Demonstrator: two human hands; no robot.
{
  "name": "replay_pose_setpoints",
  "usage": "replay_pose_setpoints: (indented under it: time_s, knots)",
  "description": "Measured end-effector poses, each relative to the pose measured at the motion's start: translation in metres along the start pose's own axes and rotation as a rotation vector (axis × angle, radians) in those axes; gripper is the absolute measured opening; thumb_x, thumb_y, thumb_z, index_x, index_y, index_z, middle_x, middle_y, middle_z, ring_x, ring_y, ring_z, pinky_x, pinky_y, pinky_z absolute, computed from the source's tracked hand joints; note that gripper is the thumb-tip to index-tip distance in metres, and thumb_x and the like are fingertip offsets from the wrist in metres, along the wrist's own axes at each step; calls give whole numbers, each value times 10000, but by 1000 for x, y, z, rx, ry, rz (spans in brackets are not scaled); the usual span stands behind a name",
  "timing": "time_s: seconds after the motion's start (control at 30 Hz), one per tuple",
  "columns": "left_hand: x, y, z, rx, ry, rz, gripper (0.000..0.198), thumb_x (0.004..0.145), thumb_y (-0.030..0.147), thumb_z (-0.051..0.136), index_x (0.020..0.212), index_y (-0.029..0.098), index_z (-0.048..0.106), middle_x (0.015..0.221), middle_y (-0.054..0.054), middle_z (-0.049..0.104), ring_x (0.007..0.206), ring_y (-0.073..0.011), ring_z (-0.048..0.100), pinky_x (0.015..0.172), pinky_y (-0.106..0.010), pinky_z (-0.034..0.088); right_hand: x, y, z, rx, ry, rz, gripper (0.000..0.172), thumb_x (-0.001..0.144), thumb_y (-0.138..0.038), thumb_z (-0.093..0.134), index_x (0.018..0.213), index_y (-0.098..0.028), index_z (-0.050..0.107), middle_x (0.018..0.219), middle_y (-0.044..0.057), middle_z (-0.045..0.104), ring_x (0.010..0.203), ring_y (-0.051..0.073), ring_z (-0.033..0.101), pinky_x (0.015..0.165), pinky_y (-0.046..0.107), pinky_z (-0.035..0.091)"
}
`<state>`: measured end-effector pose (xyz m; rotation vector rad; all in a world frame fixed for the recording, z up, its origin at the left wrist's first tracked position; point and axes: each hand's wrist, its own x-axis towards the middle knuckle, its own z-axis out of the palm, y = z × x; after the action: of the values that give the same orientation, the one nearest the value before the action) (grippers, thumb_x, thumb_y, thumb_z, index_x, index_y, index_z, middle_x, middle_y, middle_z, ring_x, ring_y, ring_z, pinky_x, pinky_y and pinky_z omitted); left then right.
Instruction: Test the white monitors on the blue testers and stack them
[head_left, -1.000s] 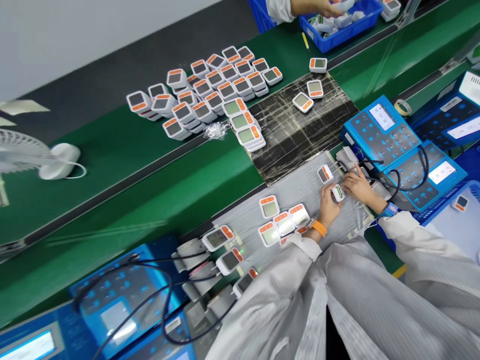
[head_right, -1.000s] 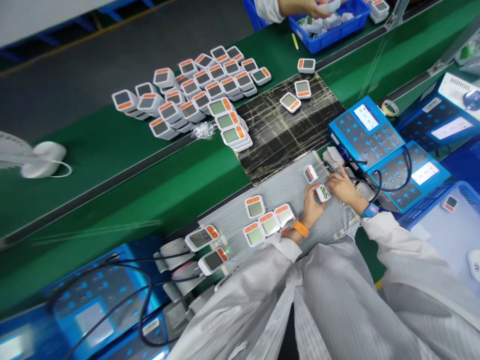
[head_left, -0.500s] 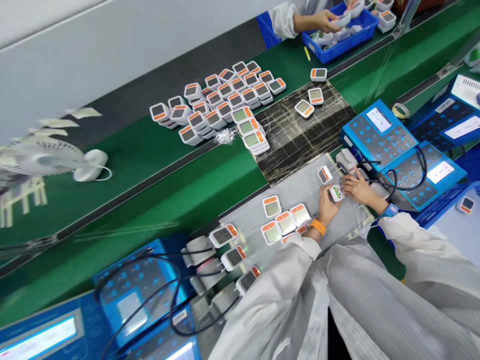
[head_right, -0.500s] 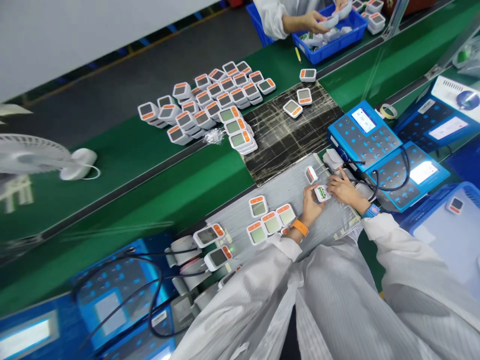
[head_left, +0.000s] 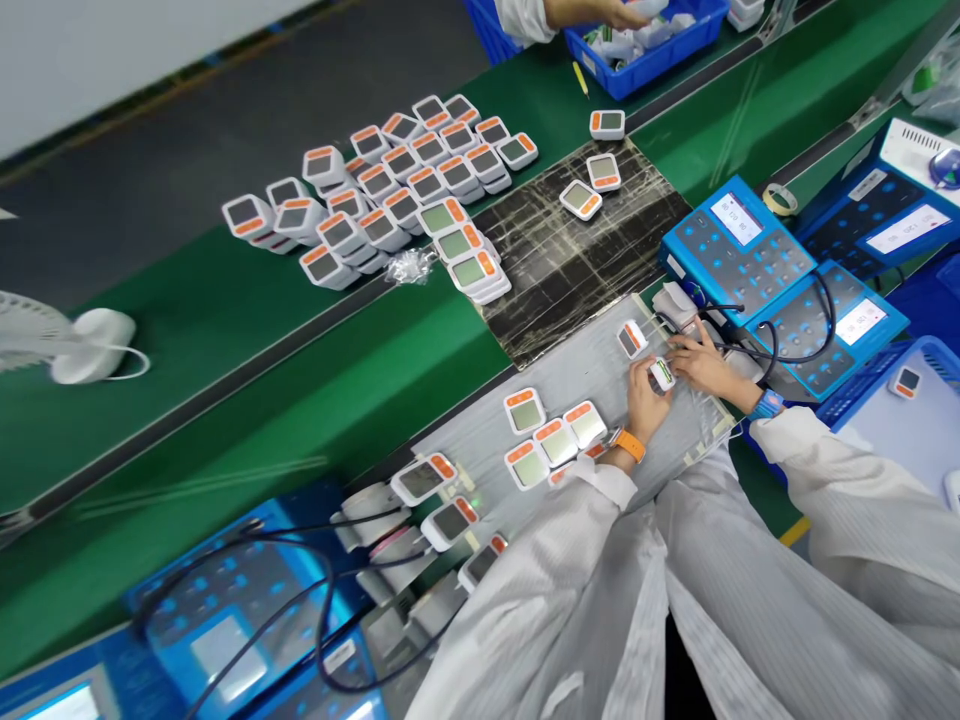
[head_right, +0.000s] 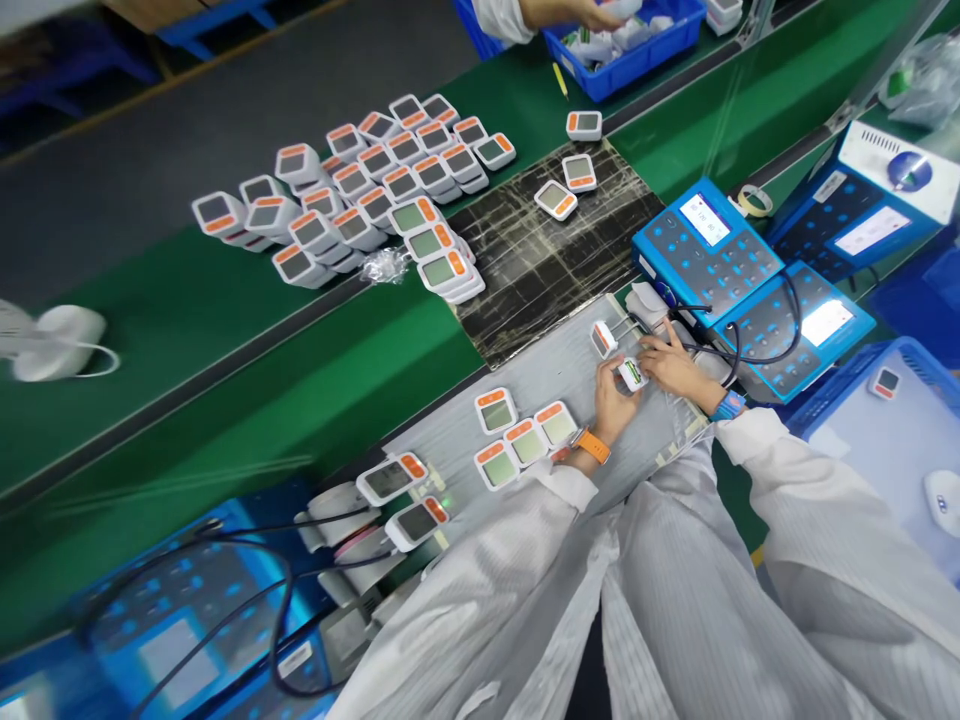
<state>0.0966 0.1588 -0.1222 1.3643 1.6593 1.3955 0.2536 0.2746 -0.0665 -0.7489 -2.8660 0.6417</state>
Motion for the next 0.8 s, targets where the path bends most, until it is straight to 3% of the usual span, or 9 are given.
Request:
replay_pose_setpoints:
  time_s: [0.17, 0.33, 0.47, 0.57, 0.7, 0.8]
  knots:
    - [0, -1, 7, -23, -4, -8, 567, 776, 86, 784, 1275, 235, 559, 1408, -143, 635, 1350, -344, 613, 1089, -558, 574, 2, 0, -8, 6, -48, 56, 302, 1001, -167, 556, 900, -302, 807, 1197, 15, 802, 1447, 281, 547, 1352, 705, -77]
    - [6, 5, 17, -103, -23, 31, 611, 757, 45, 809, 1280, 229, 551, 1476, -162, 631, 1399, -342, 611, 1166, -605, 518, -2, 6, -8, -82, -63, 70, 293, 969, -131, 550, 853, -252, 791, 1198, 46, 800, 1435, 306, 558, 1342, 730, -43]
    - [10, 13, 19, -152, -52, 19, 615, 787, 94, 842, 1310, 234, 551, 1550, -173, 587, 1437, -339, 579, 1182, -595, 495, -9, 5, -10, -177, -15, 84, 296, 929, -101, 520, 961, -225, 786, 1248, 80, 785, 1425, 327, 556, 1315, 782, 4]
    - [7, 17, 0, -64, -28, 8, 627, 788, 208, 904, 1324, 216, 578, 1524, -191, 602, 1403, -364, 576, 1154, -577, 489, -19, -2, -20, -194, 117, 92, 369, 919, -102, 474, 1115, -217, 764, 1343, 117, 738, 1416, 328, 559, 1309, 770, 144]
    - [-18, 13, -53, 307, 158, -175, 621, 813, 410, 900, 1322, 185, 625, 1430, -206, 641, 1319, -430, 571, 1108, -618, 434, -31, -24, -31, -127, 352, 142, 399, 925, -124, 455, 1196, -207, 735, 1386, 159, 698, 1365, 331, 592, 1213, 645, 436]
    - [-44, 7, -89, 519, 285, -375, 781, 772, 572, 893, 1355, 132, 617, 1437, -267, 610, 1280, -497, 551, 1066, -647, 414, -21, -53, -19, 5, 320, 103, 370, 953, -163, 466, 1206, -215, 731, 1361, 163, 707, 1295, 320, 647, 1140, 564, 529]
